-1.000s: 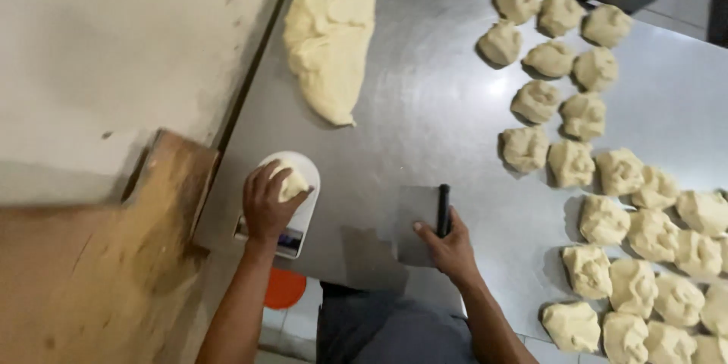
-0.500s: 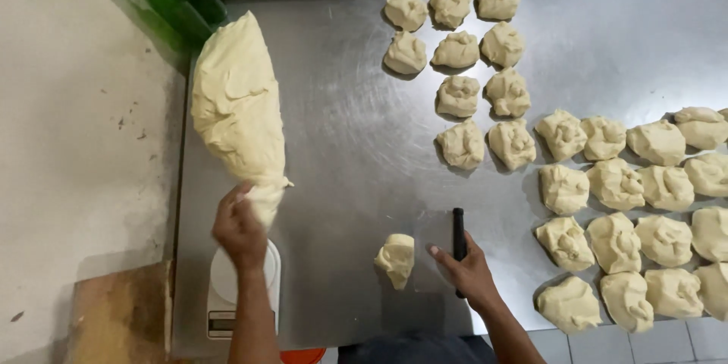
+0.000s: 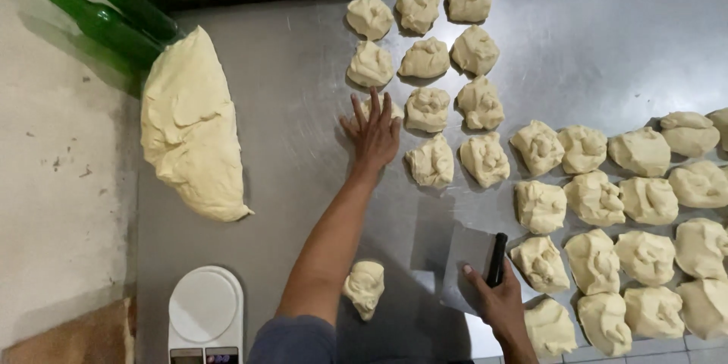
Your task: Cutting dough into portions and weighing each piece on a digital scale in a bakery.
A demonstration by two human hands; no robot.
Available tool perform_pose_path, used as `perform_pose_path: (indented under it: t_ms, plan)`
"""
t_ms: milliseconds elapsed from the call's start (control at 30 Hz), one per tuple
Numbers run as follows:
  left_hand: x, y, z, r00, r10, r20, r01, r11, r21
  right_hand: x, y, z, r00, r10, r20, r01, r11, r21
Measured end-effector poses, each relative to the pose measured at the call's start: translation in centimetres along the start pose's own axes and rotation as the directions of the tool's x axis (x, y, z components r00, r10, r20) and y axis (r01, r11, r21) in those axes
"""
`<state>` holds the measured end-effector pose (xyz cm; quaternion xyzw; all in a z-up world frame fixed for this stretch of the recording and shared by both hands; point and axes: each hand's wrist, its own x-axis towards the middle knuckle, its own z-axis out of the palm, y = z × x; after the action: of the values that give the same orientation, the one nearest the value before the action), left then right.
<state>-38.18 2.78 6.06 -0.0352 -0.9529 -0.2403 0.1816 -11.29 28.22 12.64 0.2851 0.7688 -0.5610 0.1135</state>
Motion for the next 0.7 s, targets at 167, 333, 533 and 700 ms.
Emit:
perform_pose_path:
  t_ms: [167,333,533,700]
  plan:
    - [-7.7,0.1,-5.7,0.991,-0.005,0.135,0.017,0.996,-0.091,0.2,1.6,0.2,0.997,-0.071,0.043,0.073,0.996,-0.045]
    - [-23.8,-1.2,-11.0,0.88,0.304,0.365,-0.139,0.899,-0.415,1.0,1.6,2.0,0.968,-0.208,0.144,0.233,0.954,-0.189]
    - [-30.5,0.7,-13.1,0.945,0.168,0.28,-0.08,0.95,-0.302,-0.5,1.9,6.4,0.952,-0.118,0.284,0.243,0.853,-0.462]
    - [-30.0,0.1,-15.7,0.949,-0.173,0.265,0.283,0.838,-0.467,-2.8,1.3,10.3,0.915,-0.174,0.365,0.358,0.769,-0.53]
